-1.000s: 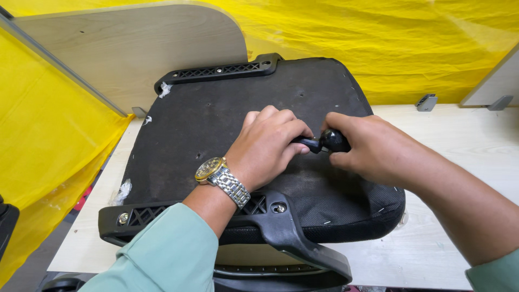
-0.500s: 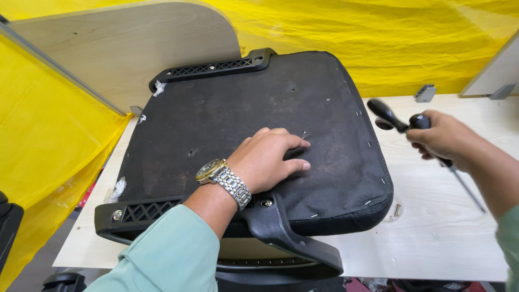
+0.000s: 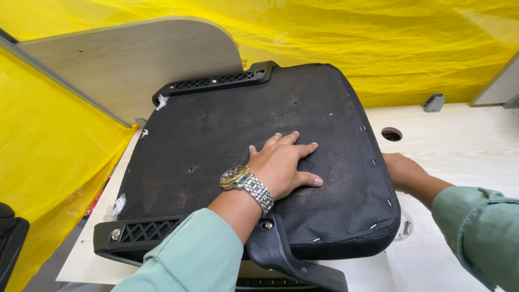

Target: The person attaches the chair base to the seat using a screwdriver and screws. They align the base, insert screws, and tighten them to secure the connection.

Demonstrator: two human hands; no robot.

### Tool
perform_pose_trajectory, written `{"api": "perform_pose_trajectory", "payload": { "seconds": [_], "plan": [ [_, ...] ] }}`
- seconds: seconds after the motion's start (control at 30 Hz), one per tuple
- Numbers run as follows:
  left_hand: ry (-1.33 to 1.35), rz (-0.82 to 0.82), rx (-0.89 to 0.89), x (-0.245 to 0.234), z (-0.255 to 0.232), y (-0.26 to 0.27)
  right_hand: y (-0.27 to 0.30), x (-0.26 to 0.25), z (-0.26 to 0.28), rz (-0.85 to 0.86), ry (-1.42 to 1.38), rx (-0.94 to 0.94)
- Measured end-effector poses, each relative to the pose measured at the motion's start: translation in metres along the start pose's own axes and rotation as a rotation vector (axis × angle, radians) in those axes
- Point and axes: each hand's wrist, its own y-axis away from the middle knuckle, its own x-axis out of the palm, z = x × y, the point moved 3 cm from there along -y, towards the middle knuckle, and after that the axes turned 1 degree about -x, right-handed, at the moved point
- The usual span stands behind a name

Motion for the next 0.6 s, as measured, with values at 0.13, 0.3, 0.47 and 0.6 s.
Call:
{"api": "perform_pose_trajectory", "payload": {
  "seconds": [0.13, 0.3, 0.47, 0.6],
  "plan": [
    [0.027, 0.005, -0.04, 0.004, 0.002, -0.002, -0.014, 0.011, -0.009, 0.021, 0.213, -0.084],
    [0.036, 0.012, -0.035, 0.007, 0.003, -0.002, -0.034, 0.037, -0.015, 0.093, 0.084, -0.311],
    [0.043, 0.027, -0.025, 0.007, 0.002, -0.004, -0.031, 0.033, -0.012, 0.14, -0.067, -0.22],
    [0.058, 0.0, -0.018, 0.008, 0.004, -0.003, -0.015, 0.022, -0.007, 0.148, -0.117, -0.168]
  ]
}}
